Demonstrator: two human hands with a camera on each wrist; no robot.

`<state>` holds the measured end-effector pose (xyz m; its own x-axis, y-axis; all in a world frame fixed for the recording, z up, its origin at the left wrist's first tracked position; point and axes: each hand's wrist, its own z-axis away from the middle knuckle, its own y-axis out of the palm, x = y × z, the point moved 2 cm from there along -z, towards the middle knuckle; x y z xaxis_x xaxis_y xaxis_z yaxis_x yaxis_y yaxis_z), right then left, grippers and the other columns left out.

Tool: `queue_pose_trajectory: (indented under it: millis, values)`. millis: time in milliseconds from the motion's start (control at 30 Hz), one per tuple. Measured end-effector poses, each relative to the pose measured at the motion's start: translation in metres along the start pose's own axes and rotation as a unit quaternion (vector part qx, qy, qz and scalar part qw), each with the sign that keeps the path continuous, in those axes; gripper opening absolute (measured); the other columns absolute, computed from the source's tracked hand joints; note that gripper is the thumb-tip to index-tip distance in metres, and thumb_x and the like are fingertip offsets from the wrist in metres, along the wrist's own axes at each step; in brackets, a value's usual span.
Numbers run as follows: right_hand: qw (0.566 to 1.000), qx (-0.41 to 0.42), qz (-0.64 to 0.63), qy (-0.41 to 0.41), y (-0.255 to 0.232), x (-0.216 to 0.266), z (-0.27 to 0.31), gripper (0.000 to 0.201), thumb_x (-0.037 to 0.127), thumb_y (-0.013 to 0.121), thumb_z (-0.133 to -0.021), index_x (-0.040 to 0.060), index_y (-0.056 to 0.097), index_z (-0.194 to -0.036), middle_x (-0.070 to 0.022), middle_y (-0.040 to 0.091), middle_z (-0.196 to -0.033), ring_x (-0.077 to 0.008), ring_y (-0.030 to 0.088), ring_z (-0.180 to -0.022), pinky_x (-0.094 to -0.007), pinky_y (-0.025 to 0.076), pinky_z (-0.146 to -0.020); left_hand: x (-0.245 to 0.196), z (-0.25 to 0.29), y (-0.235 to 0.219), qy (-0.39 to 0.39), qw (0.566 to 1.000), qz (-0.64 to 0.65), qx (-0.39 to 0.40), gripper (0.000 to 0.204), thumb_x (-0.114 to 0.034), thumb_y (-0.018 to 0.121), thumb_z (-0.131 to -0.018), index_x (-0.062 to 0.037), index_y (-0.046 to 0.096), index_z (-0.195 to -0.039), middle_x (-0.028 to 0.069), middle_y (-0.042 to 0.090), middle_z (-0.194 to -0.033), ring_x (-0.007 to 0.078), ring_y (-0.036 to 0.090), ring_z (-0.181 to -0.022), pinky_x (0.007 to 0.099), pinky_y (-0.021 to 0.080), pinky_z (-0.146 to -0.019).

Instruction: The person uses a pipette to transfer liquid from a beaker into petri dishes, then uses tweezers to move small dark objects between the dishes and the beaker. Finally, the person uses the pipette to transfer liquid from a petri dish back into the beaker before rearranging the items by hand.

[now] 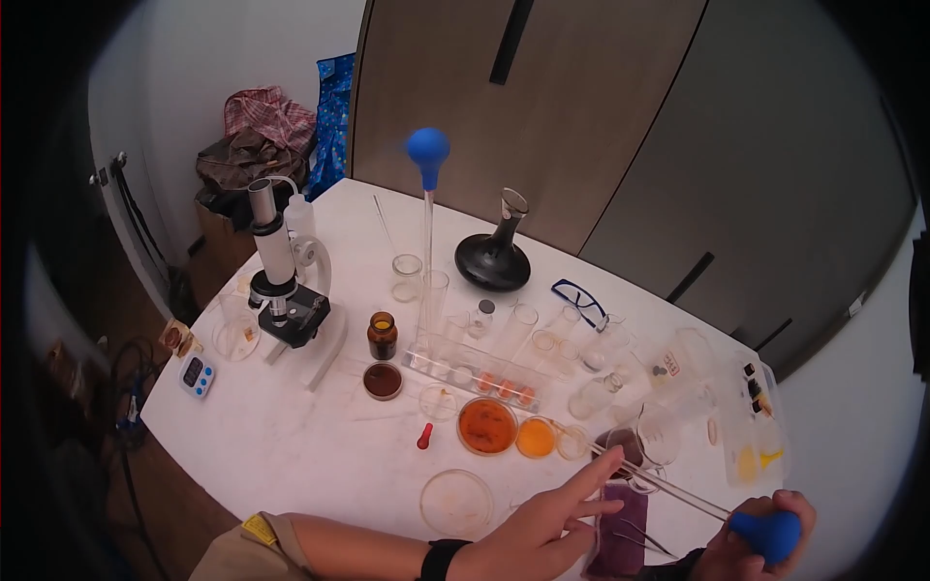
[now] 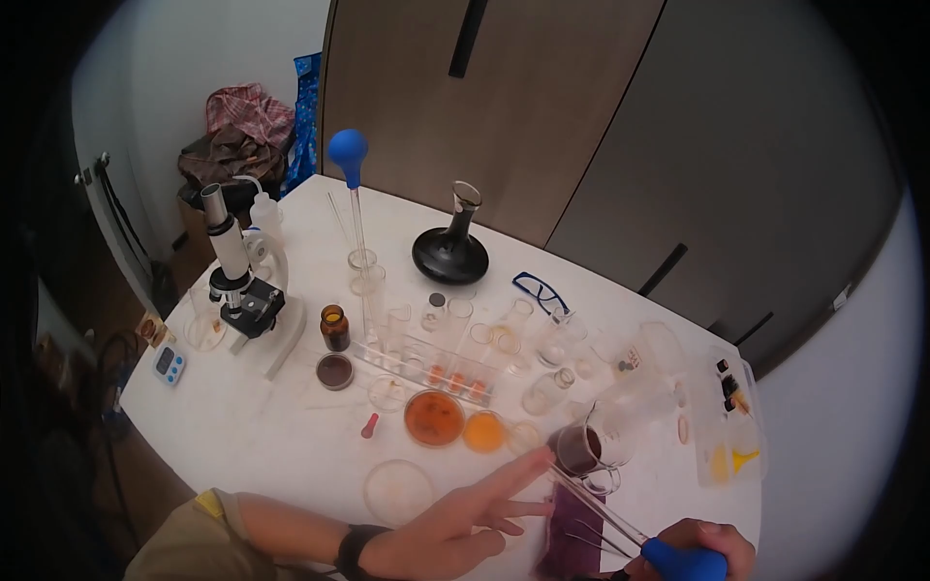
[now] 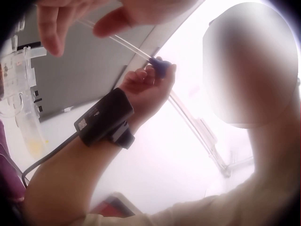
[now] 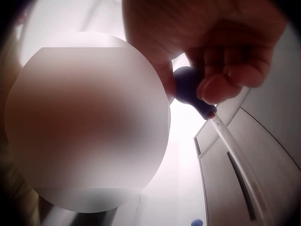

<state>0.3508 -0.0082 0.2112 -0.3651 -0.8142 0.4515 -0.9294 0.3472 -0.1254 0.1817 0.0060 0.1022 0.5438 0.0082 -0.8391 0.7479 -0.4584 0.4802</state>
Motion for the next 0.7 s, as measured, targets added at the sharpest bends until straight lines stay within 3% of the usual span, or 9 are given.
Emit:
queue_pose_trajectory:
  millis: [100,167,267,400,500,567,700]
  values:
    - [1.0,0.0,0.014,0.016,0.009,0.001,0.0,0.073,0.05,0.074,-0.085,-0.0148,0.053,-0.111,-0.0191,0.059,-0.073,-0.0191,0.054,-0.053,-0.0245,0.042,-0.044,0.002,0.0,-0.004,0.002,0.998,0.055,-0.012,0.083,0.014,0.037,-0.08,-0.0037,0.012,-0.158,0.0168,0.025,-0.161,0.0257,0.055,-0.127,0.0276,0.048,-0.089]
    - [1.0,0.0,0.027,0.004,0.014,0.0,-0.001,0.073,0.05,0.074,-0.085,-0.0146,0.054,-0.111,-0.0188,0.059,-0.072,-0.0189,0.054,-0.053,-0.024,0.042,-0.045,0.0,0.0,-0.008,-0.031,0.997,0.066,-0.018,0.077,0.006,0.045,-0.086,-0.0001,0.014,-0.156,0.0257,0.031,-0.156,0.0321,0.052,-0.132,0.0318,0.048,-0.098]
    - [0.999,-0.013,0.045,-0.013,0.02,-0.002,0.0,0.073,0.051,0.073,-0.085,-0.0141,0.054,-0.11,-0.018,0.059,-0.07,-0.0183,0.053,-0.053,-0.0231,0.041,-0.046,-0.002,-0.003,-0.009,-0.021,0.995,0.093,-0.012,0.081,0.013,0.037,-0.082,-0.0015,0.013,-0.157,0.0185,0.025,-0.16,0.0261,0.055,-0.127,0.0275,0.047,-0.093]
    - [0.999,-0.014,0.046,-0.014,0.024,-0.005,0.003,0.072,0.052,0.072,-0.085,-0.0137,0.055,-0.11,-0.0164,0.059,-0.067,-0.0175,0.053,-0.052,-0.0231,0.04,-0.047,0.0,-0.002,-0.01,-0.011,0.994,0.108,-0.023,0.078,0.012,0.039,-0.083,0.0002,0.014,-0.156,0.0187,0.026,-0.159,0.0266,0.056,-0.126,0.0281,0.047,-0.095]
    - [0.999,-0.036,0.032,-0.023,0.027,-0.011,0.006,0.071,0.051,0.072,-0.085,-0.0136,0.055,-0.11,-0.016,0.058,-0.067,-0.0172,0.053,-0.052,-0.0228,0.04,-0.047,-0.003,0.0,-0.01,-0.045,0.994,0.095,-0.029,0.069,0.005,0.046,-0.092,0.0055,0.015,-0.154,0.0197,0.033,-0.156,0.0268,0.053,-0.13,0.0256,0.046,-0.091]
    - [0.998,-0.035,0.034,-0.032,0.027,-0.014,0.006,0.07,0.05,0.072,-0.085,-0.0138,0.055,-0.11,-0.0159,0.058,-0.067,-0.0172,0.053,-0.052,-0.0228,0.04,-0.046,0.004,-0.004,-0.01,-0.034,0.992,0.113,-0.036,0.077,0.009,0.04,-0.083,0.0008,0.016,-0.156,0.0187,0.027,-0.159,0.0269,0.057,-0.125,0.0283,0.048,-0.094]
    - [0.997,-0.038,0.033,-0.061,0.033,-0.014,0.004,0.068,0.047,0.071,-0.086,-0.0147,0.054,-0.11,-0.0157,0.058,-0.066,-0.0176,0.052,-0.051,-0.0231,0.039,-0.046,0.004,-0.002,-0.009,-0.041,0.991,0.122,-0.041,0.076,0.007,0.042,-0.085,0.0011,0.016,-0.156,0.0188,0.029,-0.158,0.0269,0.058,-0.123,0.0279,0.048,-0.094]
